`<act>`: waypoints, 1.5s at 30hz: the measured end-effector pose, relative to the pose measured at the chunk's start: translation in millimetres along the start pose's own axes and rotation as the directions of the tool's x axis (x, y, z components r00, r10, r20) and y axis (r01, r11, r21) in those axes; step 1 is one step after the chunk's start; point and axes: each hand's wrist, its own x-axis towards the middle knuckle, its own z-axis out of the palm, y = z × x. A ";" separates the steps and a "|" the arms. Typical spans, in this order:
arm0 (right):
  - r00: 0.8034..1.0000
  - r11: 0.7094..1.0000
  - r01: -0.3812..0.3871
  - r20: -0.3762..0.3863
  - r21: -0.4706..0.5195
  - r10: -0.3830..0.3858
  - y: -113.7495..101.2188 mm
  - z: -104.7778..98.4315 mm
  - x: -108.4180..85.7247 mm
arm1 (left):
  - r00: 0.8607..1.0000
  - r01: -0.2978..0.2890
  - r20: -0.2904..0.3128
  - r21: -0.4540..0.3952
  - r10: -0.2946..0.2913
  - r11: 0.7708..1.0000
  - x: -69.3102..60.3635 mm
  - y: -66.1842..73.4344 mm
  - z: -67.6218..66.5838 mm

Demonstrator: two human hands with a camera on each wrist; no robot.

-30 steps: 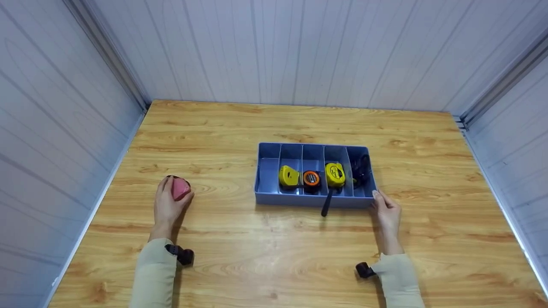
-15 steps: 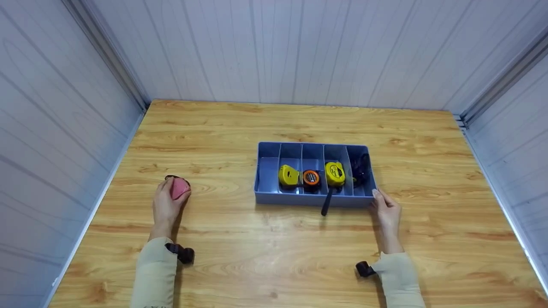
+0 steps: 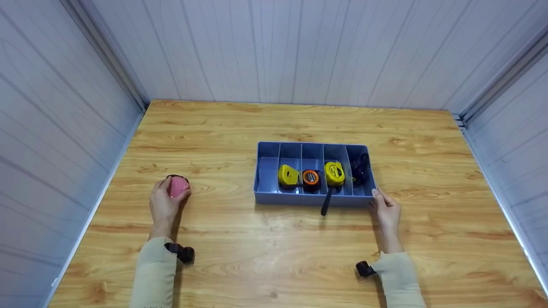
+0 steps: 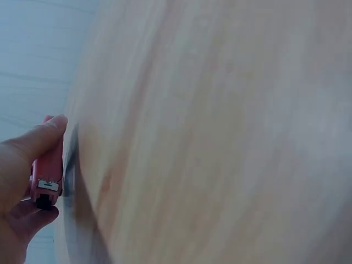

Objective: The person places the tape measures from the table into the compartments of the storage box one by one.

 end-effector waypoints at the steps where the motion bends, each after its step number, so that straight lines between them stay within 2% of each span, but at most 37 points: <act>1: 1.000 1.000 0.010 0.013 -0.007 -0.010 -0.7 -0.1 -0.6 | 1.000 0.002 -0.004 -0.006 -0.002 1.000 0.0 1.4 -0.5; 4: 0.998 0.999 0.037 0.048 0.010 -0.038 -2.1 -1.0 -2.0 | 1.000 0.003 -0.005 -0.016 -0.003 1.000 0.0 6.5 -2.3; 8: 0.997 0.997 0.050 0.055 0.067 -0.053 -0.3 -1.2 -0.6 | 1.000 -0.006 -0.012 -0.034 0.006 0.999 -0.8 13.3 -3.6; 12: 0.996 0.997 0.061 0.058 0.055 -0.064 0.9 -1.5 0.6 | 0.999 -0.020 -0.038 -0.044 0.019 0.999 -1.4 19.5 -3.1; 18: 1.000 1.000 0.019 0.000 0.010 -0.019 4.4 -0.3 4.3 | 0.994 -0.065 -0.092 -0.075 0.058 0.995 -3.6 30.9 -3.2; 25: 1.000 0.997 -0.006 -0.015 0.077 0.007 9.2 -0.5 7.5 | 0.989 -0.093 -0.122 -0.102 0.080 0.990 -7.8 43.8 -2.7; 32: 1.000 0.992 -0.018 -0.013 0.123 0.020 10.4 -0.1 7.4 | 0.979 -0.145 -0.159 -0.129 0.124 0.981 -11.5 58.7 -1.3; 39: 0.999 0.998 0.043 -0.016 0.054 -0.042 8.4 -0.8 5.1 | 0.970 -0.187 -0.188 -0.156 0.157 0.970 -15.5 73.6 3.3; 45: 1.000 0.998 0.012 0.010 0.064 -0.012 -1.3 1.2 -2.9 | 0.971 -0.193 -0.177 -0.188 0.160 0.963 -21.1 85.1 7.9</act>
